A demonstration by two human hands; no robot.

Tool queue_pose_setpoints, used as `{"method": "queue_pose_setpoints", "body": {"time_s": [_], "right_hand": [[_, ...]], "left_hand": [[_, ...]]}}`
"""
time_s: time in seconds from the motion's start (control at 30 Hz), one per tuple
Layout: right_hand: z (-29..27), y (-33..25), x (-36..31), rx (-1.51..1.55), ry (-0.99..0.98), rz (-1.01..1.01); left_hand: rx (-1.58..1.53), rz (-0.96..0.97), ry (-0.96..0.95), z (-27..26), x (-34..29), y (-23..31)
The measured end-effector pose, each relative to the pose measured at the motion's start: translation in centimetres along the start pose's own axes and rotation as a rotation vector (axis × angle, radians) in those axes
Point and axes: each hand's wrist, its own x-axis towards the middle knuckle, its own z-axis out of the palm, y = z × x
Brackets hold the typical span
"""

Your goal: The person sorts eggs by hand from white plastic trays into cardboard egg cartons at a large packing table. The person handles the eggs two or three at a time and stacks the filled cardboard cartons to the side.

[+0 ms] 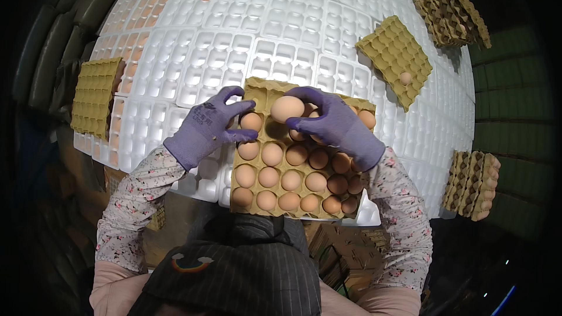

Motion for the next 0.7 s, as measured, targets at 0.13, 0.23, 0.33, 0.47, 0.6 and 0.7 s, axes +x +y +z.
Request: {"method": "queue_pose_setpoints", "body": {"time_s": [0.13, 0.23, 0.33, 0.47, 0.6, 0.7], "right_hand": [[1.2, 1.0, -1.7, -0.175, -0.1, -0.318], [5.2, 3.0, -2.0, -1.26, 0.093, -0.469], [5.6, 5.5, -1.3, -1.493, 0.216, -0.572], [4.5, 4.9, -3.0, -1.2, 0.287, -0.658], [3.0, 5.7, -5.4, 0.264, 0.027, -0.154], [4.7, 4.0, -7.7, 0.644, 0.05, 0.107]], "left_hand": [[0.052, 0.046, -0.04, 0.8, -0.4, -0.1], [-0.465, -0.089, -0.046, -0.8, 0.0, 0.1], [-1.347, -0.457, -0.134, -3.0, -2.1, 0.9], [-0.207, 0.105, -0.055, -1.2, -3.3, 2.0], [0.467, -0.099, -0.179, 1.8, -3.6, 5.6], [0.0, -0.117, 0.032, 1.4, -5.4, 2.6]]}}
